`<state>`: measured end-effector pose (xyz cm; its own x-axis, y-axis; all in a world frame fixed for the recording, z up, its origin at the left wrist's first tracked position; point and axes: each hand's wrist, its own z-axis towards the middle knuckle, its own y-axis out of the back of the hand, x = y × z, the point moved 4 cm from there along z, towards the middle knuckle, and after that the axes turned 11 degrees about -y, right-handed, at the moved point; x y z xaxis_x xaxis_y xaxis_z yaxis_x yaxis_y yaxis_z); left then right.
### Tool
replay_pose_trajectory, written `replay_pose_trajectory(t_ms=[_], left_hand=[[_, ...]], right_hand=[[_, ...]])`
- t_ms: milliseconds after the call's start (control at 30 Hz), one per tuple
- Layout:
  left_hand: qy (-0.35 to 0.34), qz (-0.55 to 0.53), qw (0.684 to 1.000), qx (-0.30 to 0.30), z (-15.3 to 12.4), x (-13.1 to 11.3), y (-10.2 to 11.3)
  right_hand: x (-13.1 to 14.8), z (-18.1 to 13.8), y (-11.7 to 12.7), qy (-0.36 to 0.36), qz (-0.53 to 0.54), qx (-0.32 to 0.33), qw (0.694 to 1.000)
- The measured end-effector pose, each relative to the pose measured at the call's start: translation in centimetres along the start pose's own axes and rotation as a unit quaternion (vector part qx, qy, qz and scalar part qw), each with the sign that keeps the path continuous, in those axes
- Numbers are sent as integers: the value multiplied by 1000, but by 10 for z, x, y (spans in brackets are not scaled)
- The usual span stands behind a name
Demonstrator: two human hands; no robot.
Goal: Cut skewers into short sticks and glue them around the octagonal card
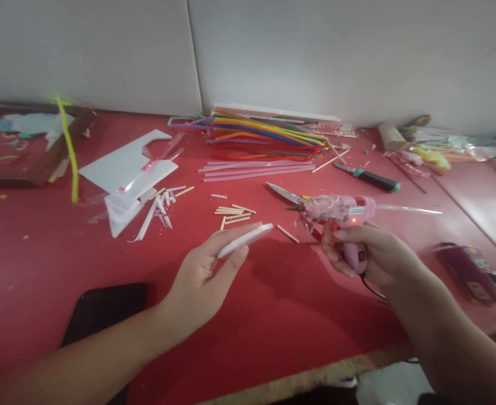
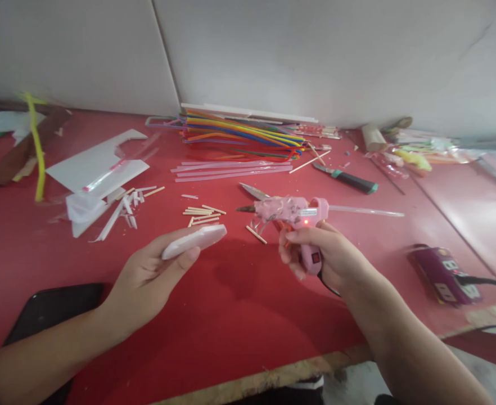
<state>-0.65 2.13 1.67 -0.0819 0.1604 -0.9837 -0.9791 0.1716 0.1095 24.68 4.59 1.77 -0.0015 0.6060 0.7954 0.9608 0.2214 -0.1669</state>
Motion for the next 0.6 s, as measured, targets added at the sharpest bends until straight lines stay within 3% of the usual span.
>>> replay_pose_trajectory(t_ms=[167,267,333,400,467,533,600], left_hand=[[130,-256,958,-26,2,14,-6],[161,-302,939,-39,3,16,-7],[164,-308,936,-39,3,16,-7],[165,-311,935,-36,2,15,-7],[164,-313,935,-37,2,15,-6],[164,-311,935,-42,2,14,-6],[168,-302,937,-49,3,14,-5]], right_hand=[[8,3,26,112,-16,-129,985],[10,6,33,174,-96,-121,973],[13,6,36,203,-186,-157,948],[19,3,40,227,-326,-254,882],[25,1,41,247,-478,-323,779],[28,2,43,258,-590,-317,697],[26,5,52,252,-639,-291,665]])
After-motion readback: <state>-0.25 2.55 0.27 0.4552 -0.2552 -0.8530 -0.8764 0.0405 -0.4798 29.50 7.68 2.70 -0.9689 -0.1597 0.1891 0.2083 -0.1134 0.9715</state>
